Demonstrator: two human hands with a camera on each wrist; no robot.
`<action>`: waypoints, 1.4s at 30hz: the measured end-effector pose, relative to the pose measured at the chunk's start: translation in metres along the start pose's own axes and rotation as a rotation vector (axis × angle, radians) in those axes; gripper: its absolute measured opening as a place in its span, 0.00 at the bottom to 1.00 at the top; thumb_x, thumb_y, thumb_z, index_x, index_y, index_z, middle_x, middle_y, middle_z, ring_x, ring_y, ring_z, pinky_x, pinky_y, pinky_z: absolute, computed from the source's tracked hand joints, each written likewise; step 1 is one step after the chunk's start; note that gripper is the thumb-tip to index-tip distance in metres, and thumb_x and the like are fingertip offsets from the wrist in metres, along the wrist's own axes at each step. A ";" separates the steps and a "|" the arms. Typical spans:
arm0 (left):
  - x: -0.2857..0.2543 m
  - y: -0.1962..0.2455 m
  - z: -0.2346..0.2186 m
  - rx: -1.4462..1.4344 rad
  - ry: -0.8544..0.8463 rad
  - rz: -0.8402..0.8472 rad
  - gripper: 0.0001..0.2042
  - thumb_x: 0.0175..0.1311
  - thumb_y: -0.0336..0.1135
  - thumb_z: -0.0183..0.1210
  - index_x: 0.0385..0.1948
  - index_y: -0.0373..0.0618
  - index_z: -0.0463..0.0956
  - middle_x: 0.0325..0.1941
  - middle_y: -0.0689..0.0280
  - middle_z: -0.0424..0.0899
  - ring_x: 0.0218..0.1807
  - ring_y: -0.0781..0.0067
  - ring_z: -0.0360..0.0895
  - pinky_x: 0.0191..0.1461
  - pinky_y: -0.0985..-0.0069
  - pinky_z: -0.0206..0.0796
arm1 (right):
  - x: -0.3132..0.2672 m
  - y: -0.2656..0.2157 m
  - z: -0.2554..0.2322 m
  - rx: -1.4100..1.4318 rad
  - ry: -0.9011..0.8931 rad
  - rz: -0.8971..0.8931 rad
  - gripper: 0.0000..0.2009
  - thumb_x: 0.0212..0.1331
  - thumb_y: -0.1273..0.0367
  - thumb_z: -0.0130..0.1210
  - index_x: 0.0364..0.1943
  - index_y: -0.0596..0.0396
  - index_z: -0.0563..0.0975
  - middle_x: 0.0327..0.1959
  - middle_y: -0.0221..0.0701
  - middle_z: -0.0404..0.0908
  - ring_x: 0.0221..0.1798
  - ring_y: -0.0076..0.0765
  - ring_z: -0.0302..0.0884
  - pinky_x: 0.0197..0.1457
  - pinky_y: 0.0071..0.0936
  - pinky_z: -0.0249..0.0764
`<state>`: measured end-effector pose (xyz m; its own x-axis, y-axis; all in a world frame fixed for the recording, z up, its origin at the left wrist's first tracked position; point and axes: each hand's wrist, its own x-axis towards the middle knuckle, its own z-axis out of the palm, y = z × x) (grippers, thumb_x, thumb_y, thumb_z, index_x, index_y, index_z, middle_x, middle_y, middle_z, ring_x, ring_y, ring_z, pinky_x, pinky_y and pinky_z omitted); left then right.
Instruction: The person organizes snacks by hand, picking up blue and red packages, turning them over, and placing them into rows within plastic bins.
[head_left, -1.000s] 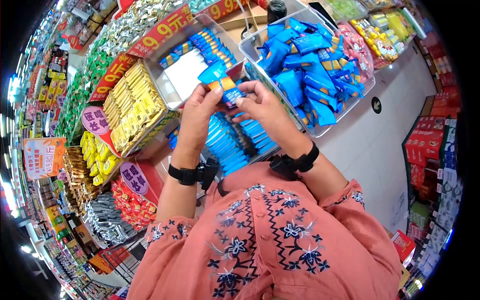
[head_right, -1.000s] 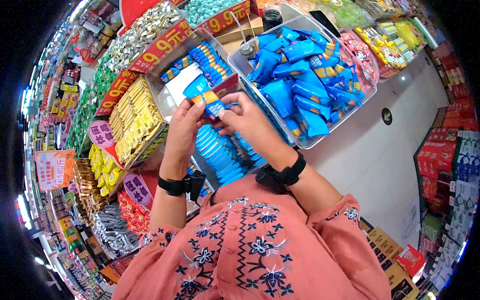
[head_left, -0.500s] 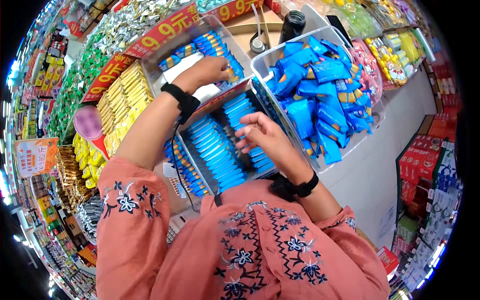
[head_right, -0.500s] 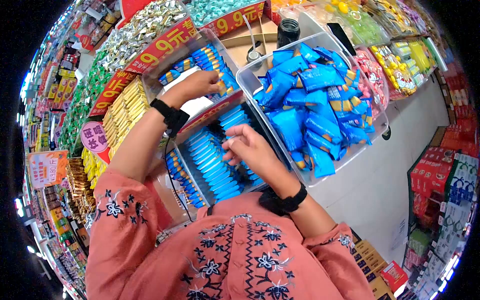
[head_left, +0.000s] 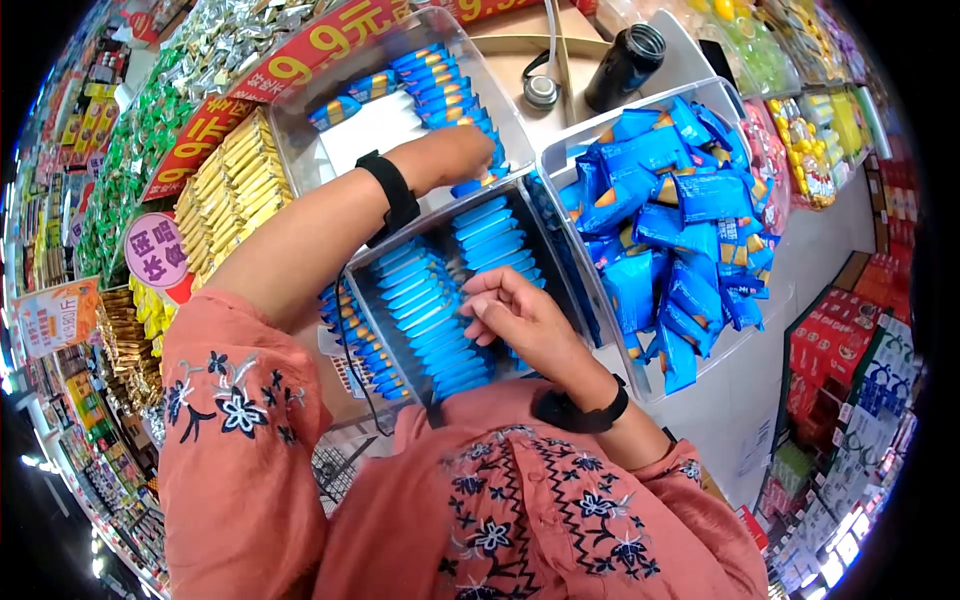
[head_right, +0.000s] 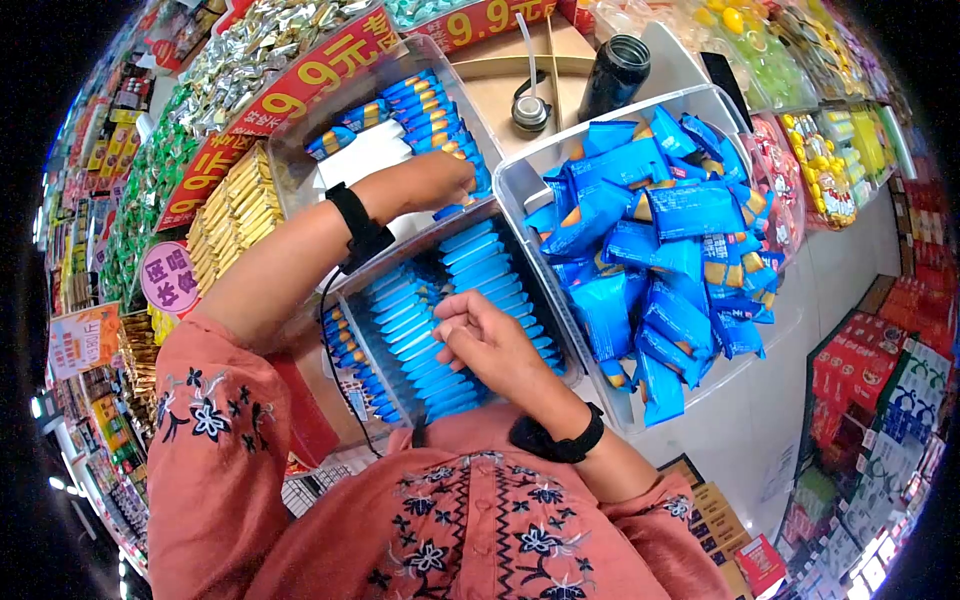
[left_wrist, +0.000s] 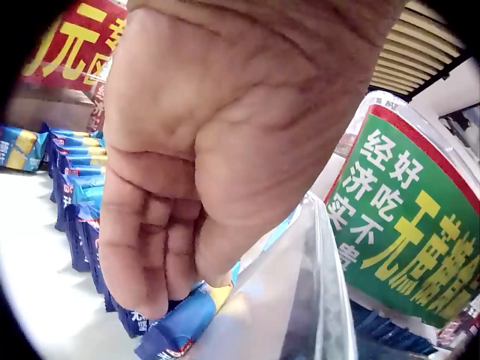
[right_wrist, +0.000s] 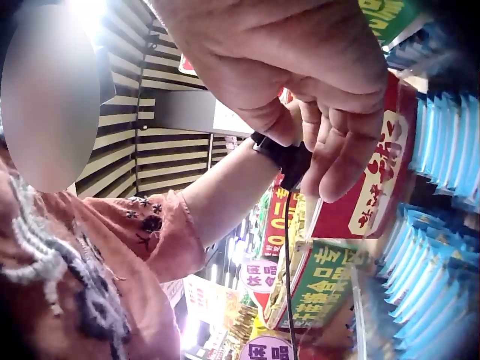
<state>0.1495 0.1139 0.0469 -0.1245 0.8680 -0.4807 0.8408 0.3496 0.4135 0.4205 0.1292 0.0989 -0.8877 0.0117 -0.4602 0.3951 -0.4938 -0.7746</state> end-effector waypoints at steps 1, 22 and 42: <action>-0.001 -0.001 0.004 0.037 0.037 0.035 0.11 0.61 0.37 0.63 0.40 0.42 0.78 0.34 0.50 0.83 0.39 0.47 0.82 0.40 0.58 0.71 | 0.002 0.000 -0.001 0.003 -0.001 -0.002 0.14 0.69 0.68 0.51 0.54 0.60 0.71 0.43 0.34 0.81 0.38 0.26 0.82 0.39 0.23 0.78; -0.016 -0.032 0.023 -0.830 -0.127 -0.452 0.19 0.60 0.42 0.67 0.35 0.29 0.82 0.30 0.55 0.85 0.28 0.65 0.84 0.34 0.70 0.81 | 0.006 0.002 -0.005 -0.007 0.030 0.038 0.10 0.68 0.68 0.53 0.48 0.59 0.74 0.38 0.29 0.80 0.36 0.24 0.81 0.38 0.23 0.77; -0.024 -0.048 -0.003 -0.723 -0.012 -0.436 0.27 0.63 0.44 0.63 0.52 0.27 0.70 0.46 0.53 0.82 0.47 0.62 0.83 0.48 0.65 0.80 | -0.014 -0.001 0.005 -0.066 0.012 -0.040 0.12 0.67 0.66 0.53 0.48 0.58 0.74 0.36 0.28 0.79 0.35 0.22 0.79 0.36 0.23 0.76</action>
<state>0.1106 0.0772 0.0405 -0.3506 0.6002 -0.7190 0.1738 0.7960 0.5798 0.4314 0.1251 0.1090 -0.9004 0.0413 -0.4331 0.3742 -0.4343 -0.8194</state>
